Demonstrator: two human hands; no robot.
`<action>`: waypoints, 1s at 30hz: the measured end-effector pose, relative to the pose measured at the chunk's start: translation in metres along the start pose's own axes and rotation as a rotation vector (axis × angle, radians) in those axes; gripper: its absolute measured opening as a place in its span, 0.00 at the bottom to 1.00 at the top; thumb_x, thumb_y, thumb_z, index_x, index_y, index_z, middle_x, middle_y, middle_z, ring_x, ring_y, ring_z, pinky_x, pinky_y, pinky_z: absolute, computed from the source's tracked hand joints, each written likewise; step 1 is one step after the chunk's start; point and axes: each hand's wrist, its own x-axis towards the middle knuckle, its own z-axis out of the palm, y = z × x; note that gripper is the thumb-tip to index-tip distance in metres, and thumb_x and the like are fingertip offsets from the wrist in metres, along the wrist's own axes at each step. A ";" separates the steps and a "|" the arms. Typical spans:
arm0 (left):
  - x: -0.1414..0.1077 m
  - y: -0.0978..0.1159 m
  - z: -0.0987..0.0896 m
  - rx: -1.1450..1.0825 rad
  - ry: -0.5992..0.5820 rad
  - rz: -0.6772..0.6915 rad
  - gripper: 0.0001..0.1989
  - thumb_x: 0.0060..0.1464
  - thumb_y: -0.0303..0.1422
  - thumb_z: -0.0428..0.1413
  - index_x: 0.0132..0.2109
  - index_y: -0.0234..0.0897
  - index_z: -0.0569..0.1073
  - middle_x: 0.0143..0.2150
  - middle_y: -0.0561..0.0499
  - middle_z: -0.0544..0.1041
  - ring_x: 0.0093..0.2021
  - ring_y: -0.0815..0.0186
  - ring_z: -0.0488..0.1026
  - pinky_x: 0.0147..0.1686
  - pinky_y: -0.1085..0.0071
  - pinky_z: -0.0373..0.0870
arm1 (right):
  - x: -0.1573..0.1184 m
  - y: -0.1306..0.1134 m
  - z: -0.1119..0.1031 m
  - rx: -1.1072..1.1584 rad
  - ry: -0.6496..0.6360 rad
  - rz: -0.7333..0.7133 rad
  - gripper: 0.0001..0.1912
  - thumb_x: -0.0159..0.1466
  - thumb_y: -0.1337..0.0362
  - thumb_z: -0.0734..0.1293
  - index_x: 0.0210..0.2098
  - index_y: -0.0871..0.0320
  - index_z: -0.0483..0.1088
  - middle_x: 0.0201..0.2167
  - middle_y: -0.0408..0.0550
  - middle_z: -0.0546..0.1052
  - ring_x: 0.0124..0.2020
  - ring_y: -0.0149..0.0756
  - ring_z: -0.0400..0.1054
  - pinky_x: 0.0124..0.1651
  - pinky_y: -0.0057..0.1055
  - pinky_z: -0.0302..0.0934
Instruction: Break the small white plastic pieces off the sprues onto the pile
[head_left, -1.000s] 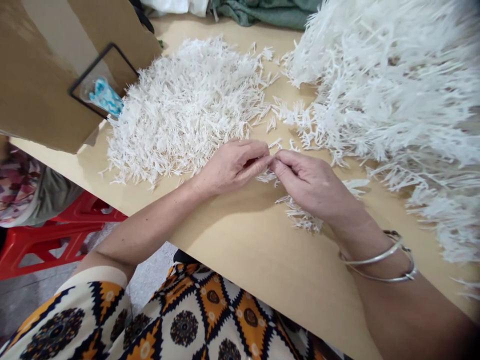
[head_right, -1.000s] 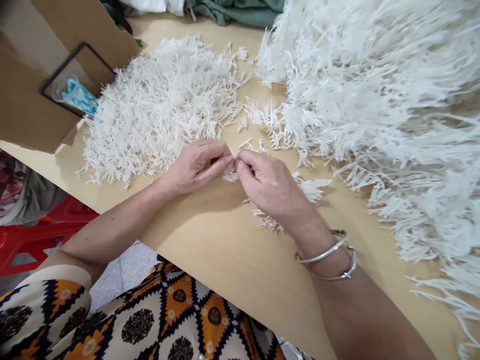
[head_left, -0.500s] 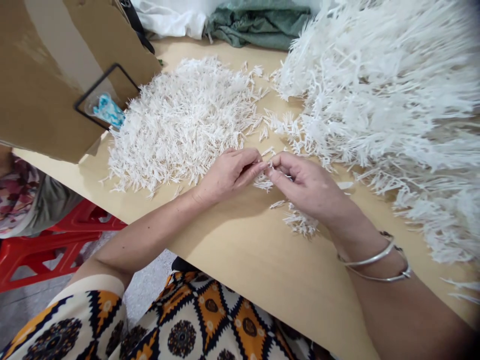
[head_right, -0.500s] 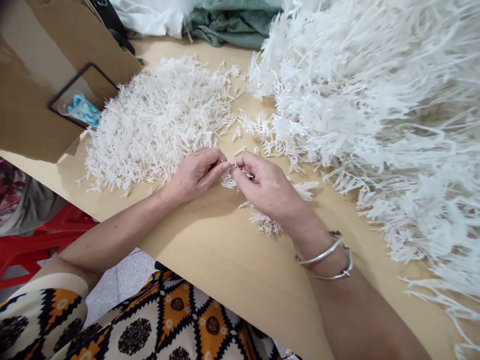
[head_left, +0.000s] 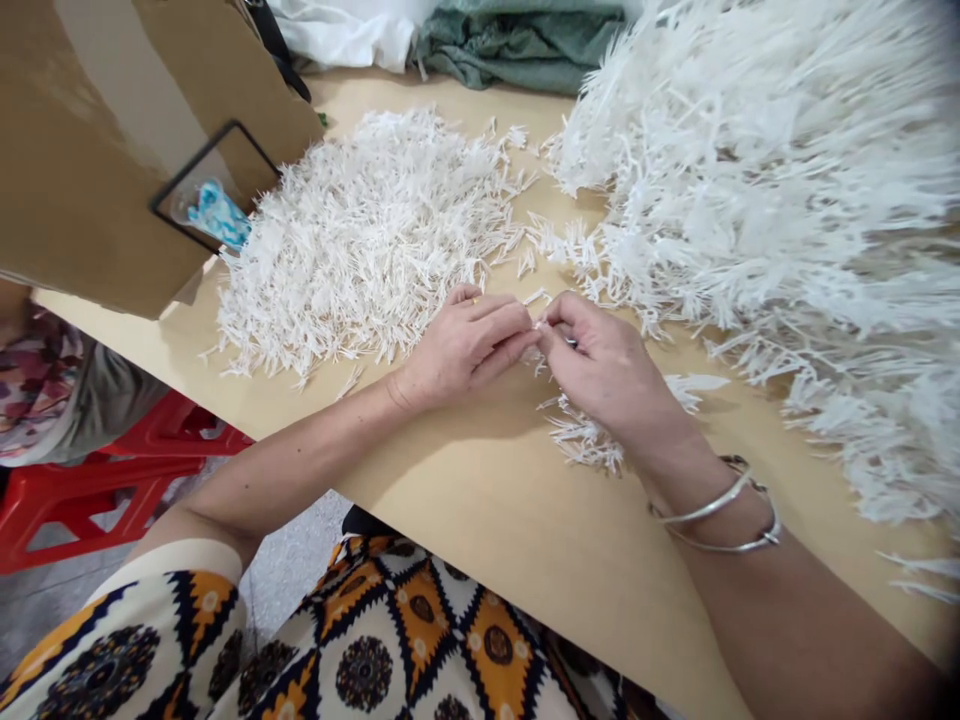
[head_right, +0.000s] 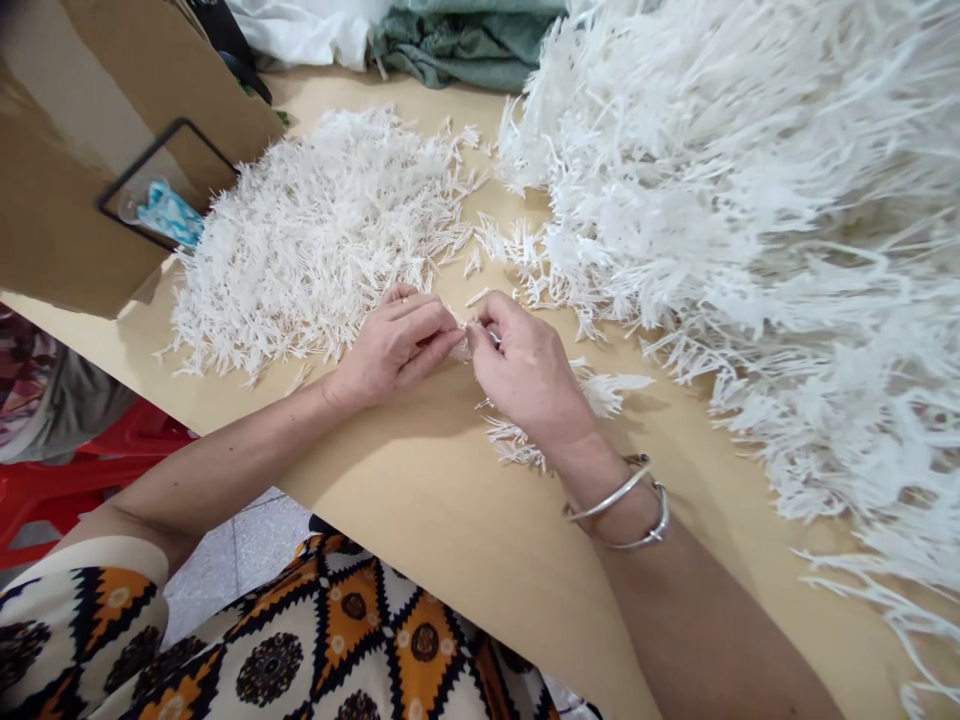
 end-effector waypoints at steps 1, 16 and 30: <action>0.001 0.003 -0.002 -0.027 0.035 -0.022 0.16 0.77 0.40 0.46 0.37 0.41 0.66 0.31 0.54 0.74 0.32 0.69 0.71 0.44 0.64 0.66 | 0.001 0.003 -0.001 -0.038 0.042 0.003 0.09 0.66 0.64 0.66 0.30 0.51 0.62 0.23 0.40 0.64 0.27 0.37 0.57 0.35 0.36 0.49; 0.000 -0.054 -0.008 0.266 0.584 -0.303 0.21 0.74 0.55 0.43 0.52 0.46 0.69 0.51 0.46 0.71 0.53 0.62 0.67 0.47 0.56 0.69 | 0.006 0.019 -0.013 0.287 0.091 0.106 0.14 0.68 0.54 0.70 0.31 0.52 0.65 0.25 0.40 0.68 0.25 0.33 0.60 0.30 0.33 0.53; 0.003 -0.010 -0.003 0.067 -0.245 -0.176 0.25 0.76 0.49 0.43 0.39 0.39 0.74 0.38 0.50 0.81 0.41 0.63 0.73 0.51 0.59 0.57 | 0.001 0.006 -0.006 0.129 -0.038 -0.055 0.09 0.68 0.62 0.66 0.31 0.53 0.66 0.26 0.42 0.68 0.28 0.35 0.60 0.35 0.36 0.54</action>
